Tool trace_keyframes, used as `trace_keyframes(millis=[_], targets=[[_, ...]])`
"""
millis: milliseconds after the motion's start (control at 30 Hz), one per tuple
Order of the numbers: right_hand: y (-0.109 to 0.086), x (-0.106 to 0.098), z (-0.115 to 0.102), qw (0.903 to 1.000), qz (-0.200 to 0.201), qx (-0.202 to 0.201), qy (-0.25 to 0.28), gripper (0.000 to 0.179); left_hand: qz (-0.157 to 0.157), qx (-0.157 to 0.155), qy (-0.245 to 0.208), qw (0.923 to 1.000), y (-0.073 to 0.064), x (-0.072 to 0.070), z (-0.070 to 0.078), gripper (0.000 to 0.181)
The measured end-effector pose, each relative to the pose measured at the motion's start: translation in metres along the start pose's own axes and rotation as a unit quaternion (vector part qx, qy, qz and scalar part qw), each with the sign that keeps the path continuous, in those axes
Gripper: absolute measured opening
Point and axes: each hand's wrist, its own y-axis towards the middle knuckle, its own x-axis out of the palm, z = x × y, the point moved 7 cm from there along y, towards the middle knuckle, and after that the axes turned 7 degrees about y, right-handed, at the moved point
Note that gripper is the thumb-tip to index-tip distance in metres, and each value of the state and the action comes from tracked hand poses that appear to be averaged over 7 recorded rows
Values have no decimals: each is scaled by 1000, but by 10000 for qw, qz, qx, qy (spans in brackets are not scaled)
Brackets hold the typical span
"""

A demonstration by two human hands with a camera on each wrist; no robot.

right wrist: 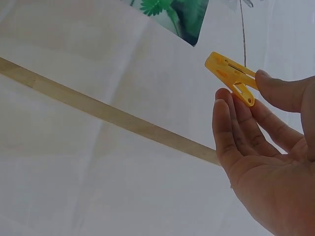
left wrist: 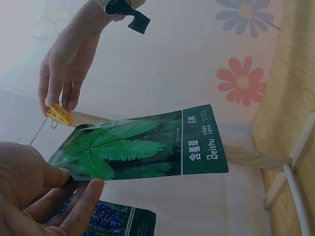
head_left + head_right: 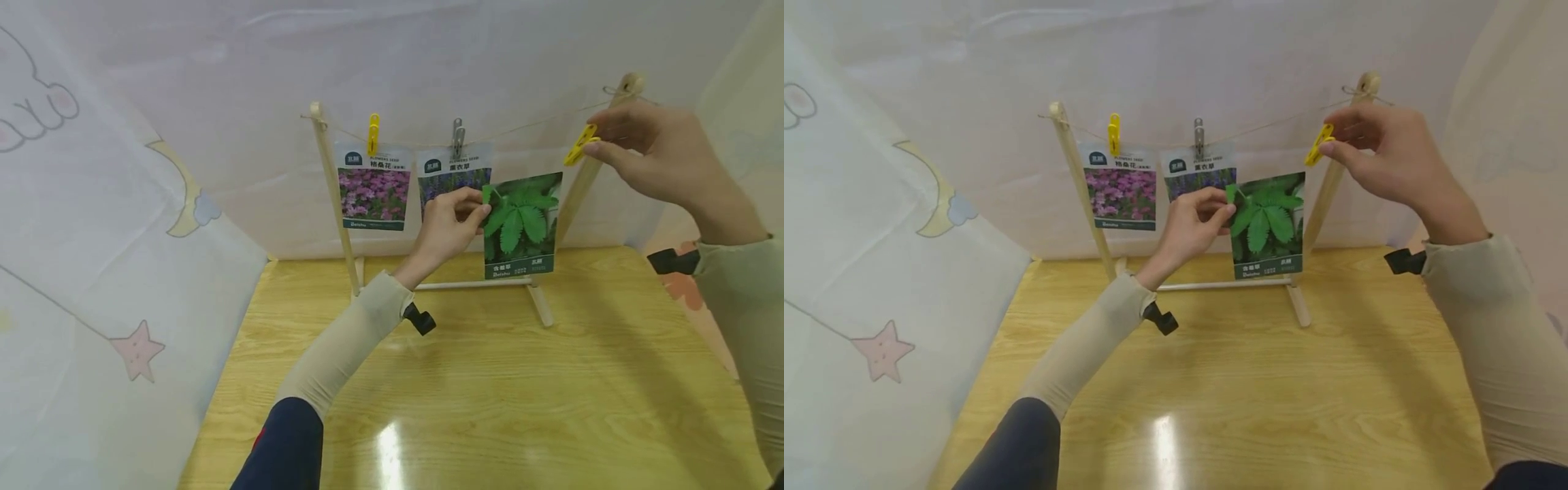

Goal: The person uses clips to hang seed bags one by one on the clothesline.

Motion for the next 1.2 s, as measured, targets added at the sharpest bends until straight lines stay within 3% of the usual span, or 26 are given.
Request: trace_keyframes(millis=[300, 533, 867, 1200], targets=[[5, -11, -5, 9996, 242, -70, 80, 35, 68, 96, 79, 9999, 6, 0, 3, 23], [6, -21, -6, 9988, 338, -19, -348, 36, -11, 100, 200, 9998, 10, 0, 8, 25], [12, -23, -6, 9975, 285, 29, -648, 40, 55, 198, 350, 9992, 15, -3, 12, 23], [19, -29, -9, 9965, 207, 27, -813, 41, 45, 101, 366, 9993, 19, -3, 16, 24]])
